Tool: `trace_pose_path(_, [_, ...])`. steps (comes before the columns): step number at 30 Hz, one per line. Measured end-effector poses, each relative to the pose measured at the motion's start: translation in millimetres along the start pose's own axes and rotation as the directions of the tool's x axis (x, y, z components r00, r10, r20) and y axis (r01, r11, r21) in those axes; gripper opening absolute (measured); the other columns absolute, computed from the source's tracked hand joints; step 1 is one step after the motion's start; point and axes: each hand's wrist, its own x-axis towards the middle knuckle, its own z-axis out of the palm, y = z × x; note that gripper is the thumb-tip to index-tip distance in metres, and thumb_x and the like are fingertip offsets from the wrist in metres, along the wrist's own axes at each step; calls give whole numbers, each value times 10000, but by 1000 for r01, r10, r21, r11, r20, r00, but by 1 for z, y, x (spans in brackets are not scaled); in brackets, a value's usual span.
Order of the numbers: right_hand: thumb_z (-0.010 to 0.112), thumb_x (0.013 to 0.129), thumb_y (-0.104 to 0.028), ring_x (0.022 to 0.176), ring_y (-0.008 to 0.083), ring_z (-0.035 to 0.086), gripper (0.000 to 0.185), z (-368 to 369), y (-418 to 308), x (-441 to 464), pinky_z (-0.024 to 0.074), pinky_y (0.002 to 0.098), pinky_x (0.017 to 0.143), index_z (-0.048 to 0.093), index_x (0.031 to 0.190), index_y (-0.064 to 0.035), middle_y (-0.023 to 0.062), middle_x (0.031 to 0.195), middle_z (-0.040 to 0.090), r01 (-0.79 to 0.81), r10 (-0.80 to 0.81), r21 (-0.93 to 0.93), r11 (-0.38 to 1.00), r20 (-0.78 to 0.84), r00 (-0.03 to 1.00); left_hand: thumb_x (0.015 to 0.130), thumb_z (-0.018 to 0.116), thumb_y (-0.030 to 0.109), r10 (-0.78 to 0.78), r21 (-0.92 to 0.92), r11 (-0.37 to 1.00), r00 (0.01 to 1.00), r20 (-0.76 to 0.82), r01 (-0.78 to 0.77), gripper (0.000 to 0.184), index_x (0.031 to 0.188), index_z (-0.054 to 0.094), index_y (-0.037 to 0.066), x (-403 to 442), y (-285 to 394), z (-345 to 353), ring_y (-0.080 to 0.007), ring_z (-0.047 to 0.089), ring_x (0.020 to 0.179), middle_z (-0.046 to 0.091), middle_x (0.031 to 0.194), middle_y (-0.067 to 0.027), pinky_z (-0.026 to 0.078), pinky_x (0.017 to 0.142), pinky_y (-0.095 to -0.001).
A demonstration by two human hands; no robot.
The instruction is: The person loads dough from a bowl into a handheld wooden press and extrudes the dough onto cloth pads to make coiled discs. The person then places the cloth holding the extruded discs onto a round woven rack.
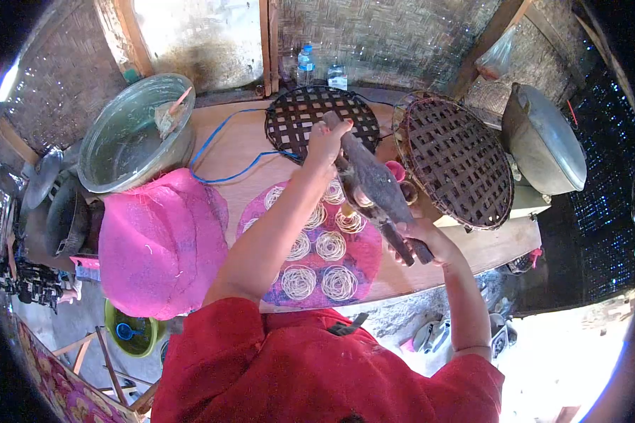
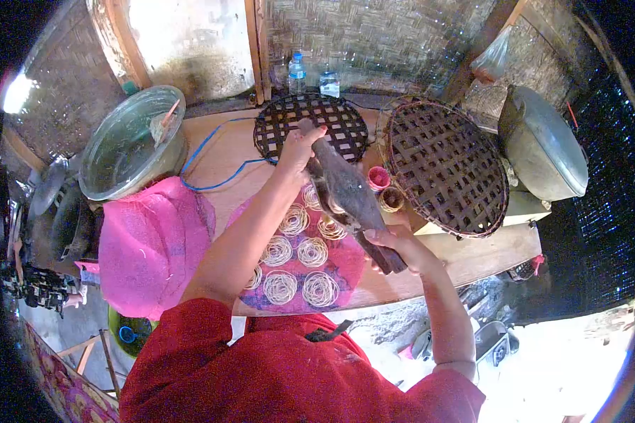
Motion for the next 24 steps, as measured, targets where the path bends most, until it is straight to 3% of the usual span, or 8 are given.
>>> trace_pose_path(4, [616, 815, -436, 567, 165, 626, 484, -8, 3, -12, 509, 262, 491, 591, 953, 27, 122, 746, 636, 3, -2, -39, 999, 14, 1000, 741, 736, 197, -36, -3, 999, 999, 20, 36, 264, 859, 533, 76, -15, -19, 0, -102, 482, 497, 537, 656, 3, 347, 422, -247])
trace_pose_path(6, [645, 803, -476, 577, 123, 602, 488, -15, 5, -9, 484, 241, 488, 603, 898, 1, 75, 722, 606, -64, 59, -115, 991, -40, 997, 740, 736, 199, -64, -42, 997, 992, -111, 60, 263, 863, 536, 81, -20, -26, 8, -95, 508, 583, 562, 720, -12, 361, 446, -250])
trace_pose_path(8, [646, 812, -456, 575, 115, 598, 461, -16, 15, 3, 485, 238, 492, 600, 902, -6, 57, 725, 605, -40, 33, -105, 994, -64, 997, 734, 743, 214, -75, -53, 996, 994, -75, 71, 288, 857, 516, 86, -13, -32, 3, -102, 510, 644, 540, 767, -21, 379, 474, -260])
trace_pose_path(12, [643, 831, -416, 607, 109, 597, 409, -8, 33, 25, 499, 245, 547, 587, 954, -30, 41, 747, 611, -27, 20, -99, 995, -72, 997, 726, 761, 243, 55, 62, 997, 994, -91, -49, 365, 863, 467, 75, 5, -30, -13, -130, 499, 649, 493, 775, -23, 403, 525, -285])
trace_pose_path(14, [631, 841, -410, 667, 118, 607, 401, -2, 31, 23, 507, 252, 619, 579, 994, -43, 41, 757, 611, 148, -153, -110, 983, -38, 987, 730, 762, 251, 111, 75, 991, 993, -36, -108, 380, 864, 455, 71, 3, -19, -9, -153, 505, 661, 501, 789, -34, 422, 558, -304])
trace_pose_path(16, [605, 860, -413, 710, 124, 612, 430, -6, 21, 4, 506, 261, 659, 571, 1030, -20, 61, 792, 630, 134, -135, -123, 983, 0, 991, 708, 780, 237, 183, 174, 969, 983, -22, -176, 415, 877, 443, 64, -30, 27, 16, -101, 476, 647, 433, 752, -3, 395, 532, -270])
trace_pose_path(19, [520, 897, -387, 755, 234, 650, 487, -10, 22, -27, 539, 339, 656, 497, 1144, 32, 199, 941, 647, -45, 30, 103, 994, 141, 990, 725, 756, 197, 106, 78, 992, 993, -43, -103, 351, 896, 487, 52, -53, 16, 30, -113, 505, 664, 497, 791, -24, 406, 531, -271])
trace_pose_path(24, [474, 914, -426, 678, 244, 651, 494, -7, 48, -56, 538, 347, 589, 555, 1052, 40, 168, 823, 649, -225, 205, 186, 956, 123, 971, 765, 699, 143, -172, -31, 984, 984, 40, 173, 274, 968, 537, 53, -75, -48, 14, -126, 540, 630, 553, 758, -25, 411, 511, -268])
